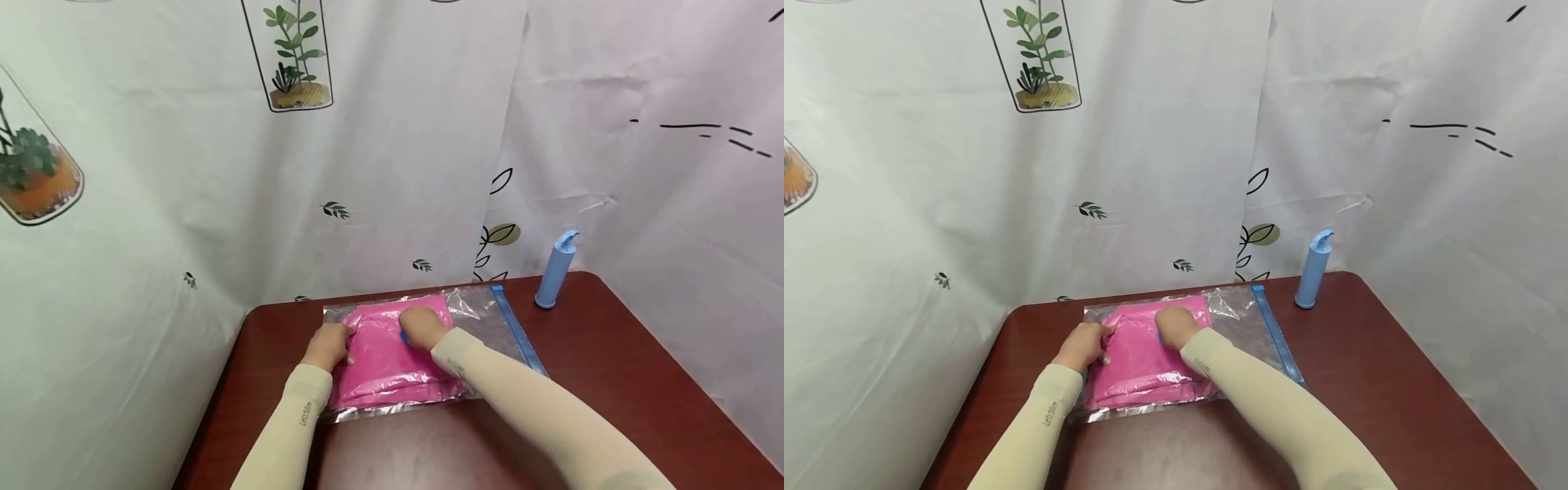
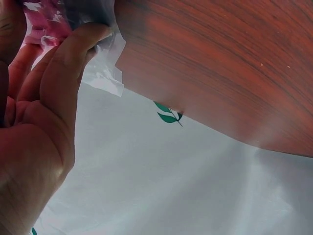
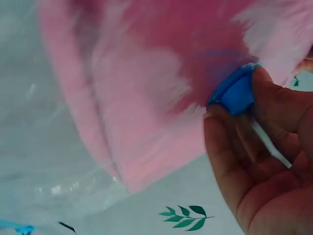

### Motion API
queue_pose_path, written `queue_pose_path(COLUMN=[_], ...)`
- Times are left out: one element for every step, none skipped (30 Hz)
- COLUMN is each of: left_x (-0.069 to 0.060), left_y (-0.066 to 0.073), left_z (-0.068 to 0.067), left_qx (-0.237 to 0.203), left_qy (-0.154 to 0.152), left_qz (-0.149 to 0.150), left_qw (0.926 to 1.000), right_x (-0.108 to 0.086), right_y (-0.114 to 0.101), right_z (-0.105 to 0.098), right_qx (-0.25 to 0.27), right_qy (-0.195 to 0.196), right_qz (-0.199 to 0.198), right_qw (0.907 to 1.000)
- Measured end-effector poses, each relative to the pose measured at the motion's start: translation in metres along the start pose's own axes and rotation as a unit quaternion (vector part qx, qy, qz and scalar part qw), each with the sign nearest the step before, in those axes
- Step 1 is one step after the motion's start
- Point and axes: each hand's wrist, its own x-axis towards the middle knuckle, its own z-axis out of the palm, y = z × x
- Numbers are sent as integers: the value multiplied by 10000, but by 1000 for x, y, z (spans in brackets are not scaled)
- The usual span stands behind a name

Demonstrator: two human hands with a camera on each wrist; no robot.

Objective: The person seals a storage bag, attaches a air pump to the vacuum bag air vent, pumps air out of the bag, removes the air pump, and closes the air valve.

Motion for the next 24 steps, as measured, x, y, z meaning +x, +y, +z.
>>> queue_pose_path(left_x=[2, 3, 4, 5, 5, 6, 6, 7, 7, 7, 7, 7, 6, 6, 6, 4, 3, 2, 1, 0, -8, -11, -12, -15], left_y=[-2, -3, -4, -4, -4, -5, -5, -6, -6, -6, -7, -7, -7, -6, -6, -4, -3, -1, 1, 3, 10, 14, 15, 17], left_z=[1, 2, 2, 2, 2, 3, 4, 5, 7, 8, 8, 10, 10, 11, 11, 11, 10, 9, 7, 5, -4, -8, -9, -13], left_qx=[89, 150, 171, 208, 202, 197, 188, 168, 185, 191, 194, 201, 201, 185, 184, 158, 142, 138, 94, 67, 69, 40, 28, 5], left_qy=[45, 89, 107, 122, 107, 91, 84, 67, 64, 75, 92, 102, 109, 99, 93, 77, 55, 38, 33, 44, 71, 48, 56, 85], left_qz=[24, 40, 41, 65, 92, 118, 136, 142, 166, 167, 154, 132, 122, 108, 100, 68, 55, 42, 24, 23, 70, 57, 52, 58], left_qw=[9999, 9998, 9998, 9997, 9997, 9997, 9997, 9997, 9997, 9996, 9997, 9997, 9997, 9997, 9997, 9998, 9999, 9999, 9999, 10000, 9999, 10000, 10000, 9999], right_x=[-1, -1, 0, 4, 6, 8, 11, 13, 16, 19, 19, 20, 21, 20, 19, 16, 15, 13, 11, 9, 7, 5, 4, 1], right_y=[0, -2, -1, 7, 11, 16, 20, 24, 29, 33, 30, 30, 29, 30, 28, 25, 28, 27, 27, 25, 22, 21, 19, 13], right_z=[-2, -6, -6, 4, 8, 13, 19, 25, 32, 38, 35, 37, 37, 41, 40, 38, 44, 44, 44, 40, 32, 28, 23, 10], right_qx=[-12, 52, 62, 94, 162, 245, 390, 397, 354, 337, 319, 306, 275, 157, 175, 187, 140, 100, 59, 82, 201, 239, 309, 439], right_qy=[-35, -203, -250, -277, -368, -430, -509, -508, -455, -379, -348, -294, -255, -110, -125, -164, -95, -44, 15, 17, -64, -102, -168, -354], right_qz=[-132, -216, -371, -514, -542, -527, -404, -241, -61, 146, 397, 541, 640, 632, 625, 599, 449, 303, 196, 85, -6, -113, -211, -210], right_qw=[9999, 9995, 9990, 9982, 9977, 9974, 9971, 9976, 9983, 9986, 9981, 9976, 9972, 9978, 9978, 9979, 9988, 9995, 9998, 9999, 9998, 9996, 9992, 9982])
